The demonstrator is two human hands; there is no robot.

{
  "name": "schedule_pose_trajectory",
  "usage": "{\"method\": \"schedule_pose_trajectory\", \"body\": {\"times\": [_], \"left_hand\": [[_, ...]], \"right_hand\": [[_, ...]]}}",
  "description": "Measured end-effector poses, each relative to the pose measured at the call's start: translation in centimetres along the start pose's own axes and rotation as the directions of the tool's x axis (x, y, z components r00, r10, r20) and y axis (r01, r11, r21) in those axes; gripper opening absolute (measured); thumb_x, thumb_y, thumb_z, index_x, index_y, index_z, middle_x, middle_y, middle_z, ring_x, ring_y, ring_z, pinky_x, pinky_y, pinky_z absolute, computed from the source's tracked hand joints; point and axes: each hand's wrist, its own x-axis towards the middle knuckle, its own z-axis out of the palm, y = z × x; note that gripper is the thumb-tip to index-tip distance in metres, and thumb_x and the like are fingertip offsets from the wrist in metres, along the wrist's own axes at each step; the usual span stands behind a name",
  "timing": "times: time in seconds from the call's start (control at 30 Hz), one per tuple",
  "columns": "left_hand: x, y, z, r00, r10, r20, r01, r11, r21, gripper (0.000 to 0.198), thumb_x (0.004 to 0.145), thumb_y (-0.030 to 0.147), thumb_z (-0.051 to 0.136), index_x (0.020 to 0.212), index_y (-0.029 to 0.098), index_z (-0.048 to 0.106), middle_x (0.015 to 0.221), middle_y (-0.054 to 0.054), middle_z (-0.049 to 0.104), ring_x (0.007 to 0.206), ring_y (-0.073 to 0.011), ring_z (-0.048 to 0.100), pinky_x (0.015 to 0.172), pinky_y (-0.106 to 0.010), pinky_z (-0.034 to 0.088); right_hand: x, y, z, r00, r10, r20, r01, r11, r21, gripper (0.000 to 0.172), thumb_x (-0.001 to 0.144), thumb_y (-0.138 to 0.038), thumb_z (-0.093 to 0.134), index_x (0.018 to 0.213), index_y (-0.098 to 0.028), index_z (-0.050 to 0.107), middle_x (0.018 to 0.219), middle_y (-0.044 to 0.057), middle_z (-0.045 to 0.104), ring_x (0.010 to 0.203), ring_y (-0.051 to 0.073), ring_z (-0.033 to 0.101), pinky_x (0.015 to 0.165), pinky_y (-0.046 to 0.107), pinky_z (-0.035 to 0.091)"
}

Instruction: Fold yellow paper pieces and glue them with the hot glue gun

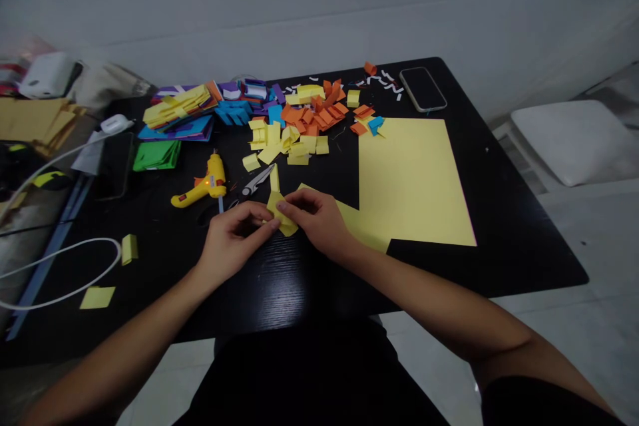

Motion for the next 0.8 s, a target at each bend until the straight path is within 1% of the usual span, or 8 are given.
{"method": "schedule_pose_trajectory", "body": {"times": [0.13, 0.2, 0.27, 0.4, 0.8], "left_hand": [[0.06, 0.07, 0.01, 0.999, 0.046, -0.027, -0.046, 0.999, 0.019, 0.008, 0.090, 0.025, 0.074, 0.084, 0.019, 0.072, 0.090, -0.003, 0.075, 0.073, -0.0127, 0.066, 0.067, -0.026, 0.053], [0.02, 0.07, 0.00, 0.998, 0.048, -0.038, -0.047, 0.998, 0.030, 0.009, 0.090, 0.025, 0.073, 0.084, 0.019, 0.072, 0.093, -0.004, 0.075, 0.073, -0.0128, 0.066, 0.067, -0.025, 0.053], [-0.05, 0.04, -0.01, 0.999, 0.011, -0.041, -0.010, 1.000, 0.029, 0.010, 0.090, 0.026, 0.072, 0.083, 0.019, 0.071, 0.089, -0.003, 0.075, 0.070, -0.0126, 0.065, 0.064, -0.025, 0.052], [-0.10, 0.03, 0.06, 0.996, -0.081, -0.028, 0.081, 0.997, -0.006, 0.014, 0.091, 0.030, 0.071, 0.083, 0.019, 0.071, 0.073, -0.001, 0.070, 0.061, -0.0121, 0.061, 0.058, -0.024, 0.048], [-0.09, 0.05, 0.10, 0.992, -0.119, -0.027, 0.119, 0.993, -0.007, 0.017, 0.091, 0.031, 0.070, 0.080, 0.018, 0.068, 0.067, 0.001, 0.065, 0.058, -0.0112, 0.056, 0.055, -0.022, 0.044]], "right_hand": [[-0.04, -0.01, 0.06, 1.000, -0.001, -0.004, 0.001, 1.000, 0.015, 0.026, 0.077, -0.045, 0.085, 0.080, -0.021, 0.075, 0.081, 0.000, 0.074, 0.076, 0.015, 0.066, 0.077, 0.031, 0.055], [-0.06, 0.05, 0.07, 1.000, -0.009, -0.007, 0.009, 1.000, 0.007, 0.027, 0.077, -0.046, 0.085, 0.081, -0.021, 0.075, 0.082, 0.001, 0.075, 0.077, 0.015, 0.067, 0.077, 0.031, 0.056], [-0.09, 0.11, 0.08, 1.000, -0.017, -0.009, 0.017, 1.000, -0.014, 0.028, 0.077, -0.047, 0.085, 0.082, -0.021, 0.075, 0.082, 0.001, 0.075, 0.078, 0.016, 0.068, 0.078, 0.032, 0.056], [-0.14, 0.17, 0.06, 0.999, -0.029, -0.015, 0.029, 0.999, -0.047, 0.027, 0.079, -0.046, 0.084, 0.083, -0.021, 0.075, 0.082, 0.002, 0.075, 0.077, 0.016, 0.068, 0.076, 0.032, 0.056], [-0.24, 0.28, 0.10, 0.999, -0.047, 0.002, 0.047, 0.997, -0.061, 0.025, 0.081, -0.044, 0.083, 0.083, -0.020, 0.076, 0.080, 0.001, 0.074, 0.073, 0.015, 0.065, 0.070, 0.029, 0.053]]}}
